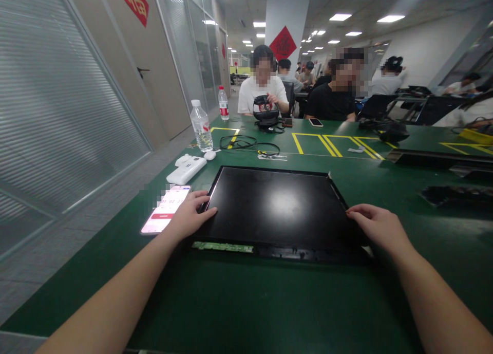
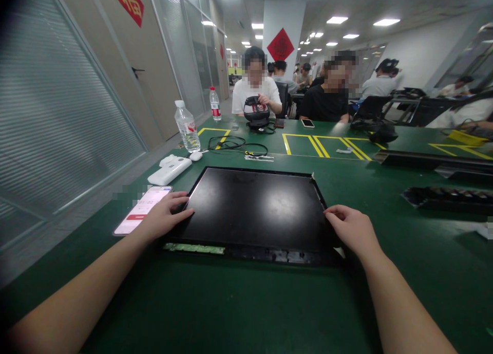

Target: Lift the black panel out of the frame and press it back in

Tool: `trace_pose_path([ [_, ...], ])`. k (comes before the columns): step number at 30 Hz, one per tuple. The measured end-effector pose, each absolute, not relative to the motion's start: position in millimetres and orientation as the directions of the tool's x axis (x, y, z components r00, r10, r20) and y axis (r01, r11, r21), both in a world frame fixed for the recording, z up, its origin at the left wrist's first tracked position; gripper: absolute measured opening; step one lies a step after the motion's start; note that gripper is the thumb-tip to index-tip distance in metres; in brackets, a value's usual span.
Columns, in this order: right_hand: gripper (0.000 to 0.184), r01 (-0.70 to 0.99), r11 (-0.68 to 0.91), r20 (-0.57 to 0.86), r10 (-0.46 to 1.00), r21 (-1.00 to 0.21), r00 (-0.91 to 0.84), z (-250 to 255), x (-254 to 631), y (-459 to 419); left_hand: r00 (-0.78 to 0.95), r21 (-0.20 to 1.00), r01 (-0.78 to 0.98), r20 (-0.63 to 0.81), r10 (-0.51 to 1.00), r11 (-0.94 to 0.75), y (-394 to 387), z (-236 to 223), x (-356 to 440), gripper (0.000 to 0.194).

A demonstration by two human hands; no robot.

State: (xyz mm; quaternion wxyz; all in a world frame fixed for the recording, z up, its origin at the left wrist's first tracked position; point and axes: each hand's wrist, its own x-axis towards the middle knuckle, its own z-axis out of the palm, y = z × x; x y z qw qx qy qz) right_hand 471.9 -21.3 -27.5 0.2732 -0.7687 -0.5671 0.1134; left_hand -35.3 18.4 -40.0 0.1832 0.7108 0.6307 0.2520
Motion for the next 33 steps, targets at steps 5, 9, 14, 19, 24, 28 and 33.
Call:
trace_pose_path([
  [5,0.032,0.802,-0.217,0.124,0.933,-0.556,0.339,-27.1,472.3,-21.2,0.105,0.547,0.821,0.137,0.985,-0.164,19.1,-41.5,-35.4,0.063],
  [9,0.033,0.779,-0.249,0.091,0.927,-0.575,0.363,-26.4,471.6,-20.2,0.142,0.501,0.840,0.165,0.976,-0.207,20.0,-41.9,-36.3,0.058],
  [14,0.032,0.773,-0.255,0.091,0.923,-0.581,0.373,-25.8,471.3,-19.8,0.193,0.457,0.851,0.185,0.964,-0.258,20.2,-42.4,-37.2,0.057],
  [19,0.031,0.768,-0.240,0.109,0.922,-0.594,0.372,-27.0,472.3,-20.4,0.209,0.445,0.853,0.190,0.959,-0.274,19.0,-41.3,-37.1,0.056],
  [24,0.032,0.767,-0.260,0.095,0.919,-0.586,0.383,-25.0,470.7,-20.5,0.211,0.446,0.852,0.184,0.960,-0.273,18.3,-39.6,-36.2,0.055],
  [28,0.032,0.770,-0.261,0.093,0.919,-0.582,0.382,-22.1,468.2,-21.1,0.205,0.453,0.851,0.183,0.962,-0.267,17.3,-37.1,-34.1,0.050],
  [33,0.031,0.772,-0.240,0.104,0.925,-0.589,0.366,-22.3,467.8,-21.8,0.193,0.472,0.843,0.185,0.964,-0.259,15.9,-35.3,-31.5,0.047],
])
